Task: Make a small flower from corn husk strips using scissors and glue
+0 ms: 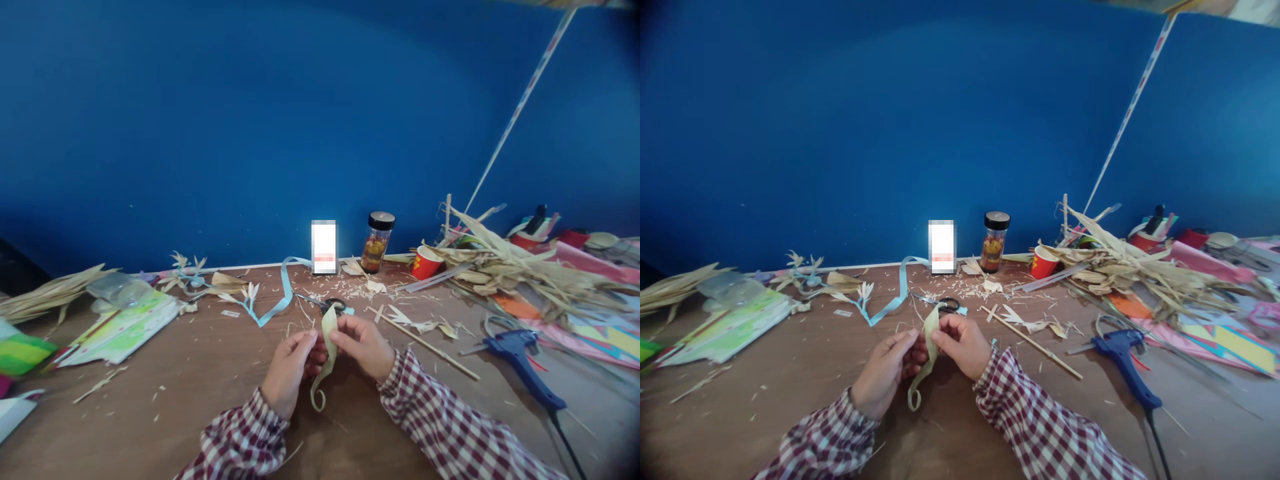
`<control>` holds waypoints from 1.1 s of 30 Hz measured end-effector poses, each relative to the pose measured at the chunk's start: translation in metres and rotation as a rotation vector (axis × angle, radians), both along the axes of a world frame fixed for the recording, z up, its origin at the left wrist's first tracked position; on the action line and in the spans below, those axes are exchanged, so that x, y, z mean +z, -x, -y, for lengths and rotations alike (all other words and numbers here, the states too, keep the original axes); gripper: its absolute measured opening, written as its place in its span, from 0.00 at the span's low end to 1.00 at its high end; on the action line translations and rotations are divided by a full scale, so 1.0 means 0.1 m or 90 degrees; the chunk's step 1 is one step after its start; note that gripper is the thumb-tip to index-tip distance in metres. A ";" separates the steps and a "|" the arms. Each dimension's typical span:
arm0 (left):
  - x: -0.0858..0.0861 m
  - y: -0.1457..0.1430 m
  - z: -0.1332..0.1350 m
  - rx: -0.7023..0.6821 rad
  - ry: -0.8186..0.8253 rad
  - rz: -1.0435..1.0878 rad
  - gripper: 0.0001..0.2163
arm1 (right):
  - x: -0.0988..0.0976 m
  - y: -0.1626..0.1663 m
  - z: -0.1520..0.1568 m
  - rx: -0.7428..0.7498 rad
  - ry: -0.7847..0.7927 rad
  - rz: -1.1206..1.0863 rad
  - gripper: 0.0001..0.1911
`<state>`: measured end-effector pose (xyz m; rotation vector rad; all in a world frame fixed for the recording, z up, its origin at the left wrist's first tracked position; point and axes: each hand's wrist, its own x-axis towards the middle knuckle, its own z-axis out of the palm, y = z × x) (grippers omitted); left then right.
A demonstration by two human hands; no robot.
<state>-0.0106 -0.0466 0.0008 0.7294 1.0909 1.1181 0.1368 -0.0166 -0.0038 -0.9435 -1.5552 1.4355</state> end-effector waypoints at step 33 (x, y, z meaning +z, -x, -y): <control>-0.02 0.02 0.00 -0.002 -0.214 -0.282 0.08 | 0.02 0.02 0.06 -0.073 -0.157 0.177 0.09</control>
